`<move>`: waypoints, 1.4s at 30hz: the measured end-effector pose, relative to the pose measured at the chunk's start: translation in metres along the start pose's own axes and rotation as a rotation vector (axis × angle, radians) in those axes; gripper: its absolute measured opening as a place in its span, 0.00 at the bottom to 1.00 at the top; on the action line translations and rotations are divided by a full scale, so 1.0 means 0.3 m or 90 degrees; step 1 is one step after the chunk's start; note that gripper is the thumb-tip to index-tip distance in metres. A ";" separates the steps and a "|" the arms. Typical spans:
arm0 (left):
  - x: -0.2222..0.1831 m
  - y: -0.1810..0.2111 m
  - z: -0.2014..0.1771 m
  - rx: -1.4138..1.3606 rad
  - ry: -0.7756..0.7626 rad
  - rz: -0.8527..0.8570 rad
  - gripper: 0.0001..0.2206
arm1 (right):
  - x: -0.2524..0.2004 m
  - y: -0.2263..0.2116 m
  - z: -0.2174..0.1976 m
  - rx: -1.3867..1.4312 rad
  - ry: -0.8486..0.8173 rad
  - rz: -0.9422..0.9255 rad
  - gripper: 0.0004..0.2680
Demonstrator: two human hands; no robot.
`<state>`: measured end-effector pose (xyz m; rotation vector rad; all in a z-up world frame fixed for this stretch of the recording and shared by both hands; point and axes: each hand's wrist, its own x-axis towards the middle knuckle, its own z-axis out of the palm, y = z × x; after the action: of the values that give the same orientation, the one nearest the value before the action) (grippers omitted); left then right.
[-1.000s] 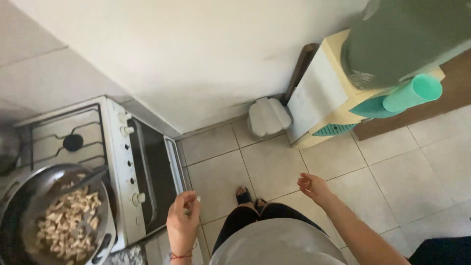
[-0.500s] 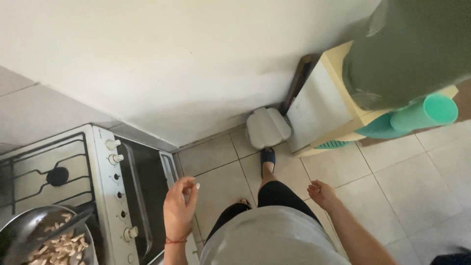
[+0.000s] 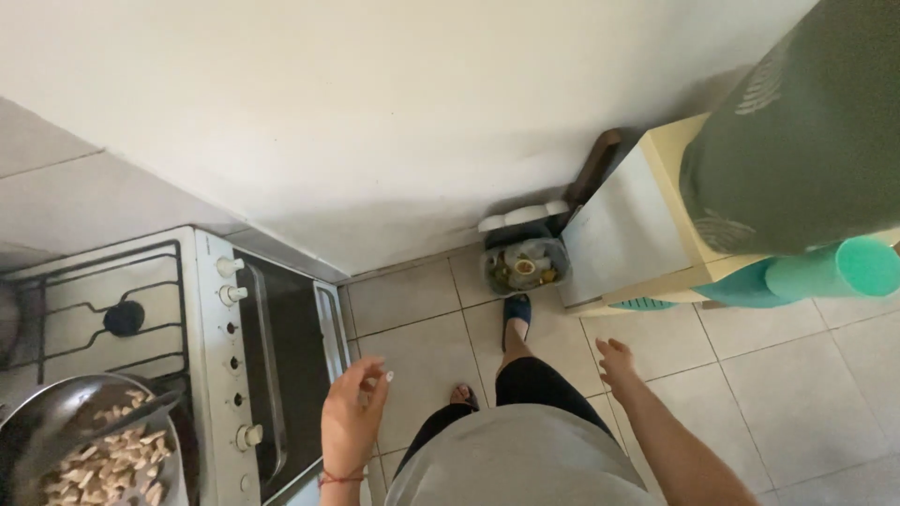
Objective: Stirring cooked meat in a frying pan on a stove and then transferring the meat into a plastic storage container using a spatula.
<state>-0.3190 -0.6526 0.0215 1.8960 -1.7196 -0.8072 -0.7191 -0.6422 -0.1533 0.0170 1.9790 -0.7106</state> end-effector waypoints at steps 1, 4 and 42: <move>-0.031 -0.010 -0.004 0.002 0.000 -0.005 0.10 | 0.046 0.079 -0.018 -0.004 -0.003 0.002 0.22; -0.061 -0.012 -0.015 -0.003 0.010 -0.023 0.05 | 0.162 0.157 -0.015 -0.043 -0.028 0.031 0.16; -0.966 -0.102 -0.043 -0.637 0.517 -0.493 0.25 | -1.229 0.074 0.695 -0.850 -0.794 -0.643 0.08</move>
<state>-0.3022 -0.3624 0.0449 1.6817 0.0075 -0.7494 -0.3572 -0.6222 0.0668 -1.8064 0.7553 0.2197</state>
